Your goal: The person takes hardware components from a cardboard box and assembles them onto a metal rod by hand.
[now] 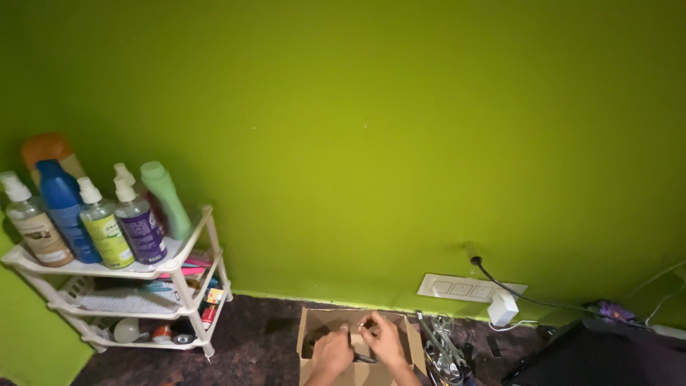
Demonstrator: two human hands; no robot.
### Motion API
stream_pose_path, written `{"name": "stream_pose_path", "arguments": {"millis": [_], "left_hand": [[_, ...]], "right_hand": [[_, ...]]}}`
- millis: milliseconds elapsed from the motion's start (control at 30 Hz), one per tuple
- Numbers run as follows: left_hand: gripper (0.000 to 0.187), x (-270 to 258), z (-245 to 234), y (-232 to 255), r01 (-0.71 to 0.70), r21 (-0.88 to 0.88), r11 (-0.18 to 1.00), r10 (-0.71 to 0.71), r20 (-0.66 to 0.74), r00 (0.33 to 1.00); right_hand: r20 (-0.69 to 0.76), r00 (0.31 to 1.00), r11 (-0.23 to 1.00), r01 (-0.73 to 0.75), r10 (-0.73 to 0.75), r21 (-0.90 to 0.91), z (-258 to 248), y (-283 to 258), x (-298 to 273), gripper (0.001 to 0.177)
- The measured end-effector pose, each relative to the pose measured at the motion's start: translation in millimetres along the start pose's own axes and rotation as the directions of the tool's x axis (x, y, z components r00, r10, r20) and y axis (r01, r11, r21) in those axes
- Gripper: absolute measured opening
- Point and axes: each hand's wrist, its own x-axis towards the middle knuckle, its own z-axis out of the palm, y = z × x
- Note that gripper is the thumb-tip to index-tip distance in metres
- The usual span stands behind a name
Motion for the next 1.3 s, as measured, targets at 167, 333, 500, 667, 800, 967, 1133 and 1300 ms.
{"name": "stream_pose_path", "arguments": {"millis": [167, 333, 500, 667, 800, 967, 1133, 1300], "left_hand": [[0.024, -2, -5, 3, 0.043, 0.023, 0.999, -0.044, 0.045, 0.998], [0.023, -5, -7, 8, 0.113, 0.010, 0.994, -0.114, 0.093, 0.989], [0.027, -3, 1, 3, 0.067, 0.057, 0.996, -0.071, 0.074, 0.995], [0.027, 1, 7, 1, 0.053, 0.071, 0.996, -0.057, 0.044, 0.997], [0.028, 1, 5, 2, 0.070, 0.042, 0.997, -0.072, 0.052, 0.996], [0.028, 1, 2, 5, 0.072, 0.055, 0.996, -0.075, 0.061, 0.995], [0.027, -2, -3, 7, 0.066, 0.040, 0.997, -0.068, 0.050, 0.996], [0.028, -7, -8, 13, 0.088, 0.027, 0.996, -0.089, 0.041, 0.995]], "right_hand": [[-0.125, 0.989, 0.996, 0.077, -0.082, -0.042, -25, 5, 7, 0.019], [-0.236, 0.959, 0.981, 0.178, -0.157, 0.071, -66, 24, 19, 0.021], [-0.397, 0.916, 0.998, 0.056, -0.053, -0.003, -110, 37, 15, 0.027], [-0.410, 0.903, 0.964, -0.209, 0.126, -0.164, -141, 44, 0, 0.028], [-0.511, 0.840, 0.855, -0.393, 0.183, -0.339, -156, 49, -5, 0.023], [-0.492, 0.860, 0.816, -0.377, 0.133, -0.439, -171, 56, -15, 0.021], [-0.442, 0.882, 0.816, -0.370, 0.160, -0.444, -168, 62, -21, 0.023], [-0.391, 0.916, 0.689, -0.343, 0.094, -0.639, -158, 66, -17, 0.013]]}}
